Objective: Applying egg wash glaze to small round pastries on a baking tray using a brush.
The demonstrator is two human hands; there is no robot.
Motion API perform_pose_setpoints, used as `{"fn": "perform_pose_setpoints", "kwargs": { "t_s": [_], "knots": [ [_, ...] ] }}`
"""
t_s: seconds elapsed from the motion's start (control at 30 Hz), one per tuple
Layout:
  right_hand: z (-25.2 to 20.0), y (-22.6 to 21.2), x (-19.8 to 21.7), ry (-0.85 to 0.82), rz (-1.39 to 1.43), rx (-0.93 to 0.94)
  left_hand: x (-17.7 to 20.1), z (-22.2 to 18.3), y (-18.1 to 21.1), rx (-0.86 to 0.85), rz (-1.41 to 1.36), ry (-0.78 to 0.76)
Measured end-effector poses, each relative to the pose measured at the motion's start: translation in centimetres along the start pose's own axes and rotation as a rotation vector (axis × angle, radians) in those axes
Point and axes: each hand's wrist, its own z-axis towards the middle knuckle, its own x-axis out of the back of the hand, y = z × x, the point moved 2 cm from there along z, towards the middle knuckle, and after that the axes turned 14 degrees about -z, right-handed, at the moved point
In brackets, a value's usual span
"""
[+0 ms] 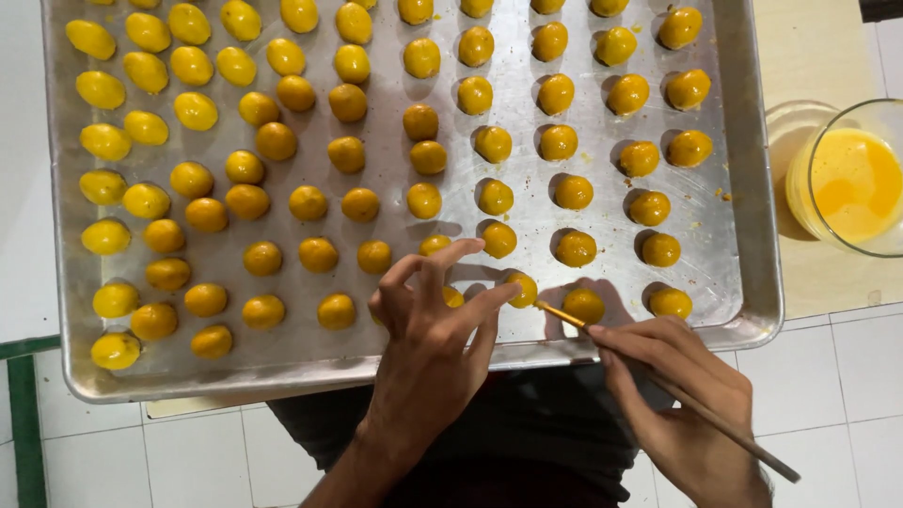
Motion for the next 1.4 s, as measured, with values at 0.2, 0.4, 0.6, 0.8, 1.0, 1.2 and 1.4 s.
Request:
{"fn": "perform_pose_setpoints", "kwargs": {
  "t_s": [0.2, 0.4, 0.6, 0.8, 1.0, 1.2, 1.4],
  "knots": [
    [-0.2, -0.3, 0.1, -0.003, 0.004, 0.022, 0.0, -0.1, -0.1, 0.011, 0.003, 0.003],
    [-0.4, 0.3, 1.0, 0.04, -0.014, -0.095, 0.1, -0.2, -0.1, 0.009, -0.002, 0.01],
    [-3.5, 7.2, 5.3, 0.353, -0.034, -0.322, -0.2, -0.3, -0.1, 0.044, 0.025, 0.046],
    [-3.3, 15.4, 9.7, 0.423, -0.379, -0.453, -0.4, -0.3, -0.1, 0.021, 0.079, 0.09],
    [-0.8, 15.0, 9.1, 0.356, -0.398, -0.397, -0.3, -0.3, 0.0, 0.019, 0.094, 0.11],
    [-0.9, 14.3, 9.5, 0.404, -0.412, -0.36, -0.4, -0.3, -0.1, 0.021, 0.086, 0.115],
    [-1.4, 14.2, 9.4, 0.495, -0.424, -0.255, -0.5, -0.4, -0.1, 0.022, 0.089, 0.123]
  ]
}}
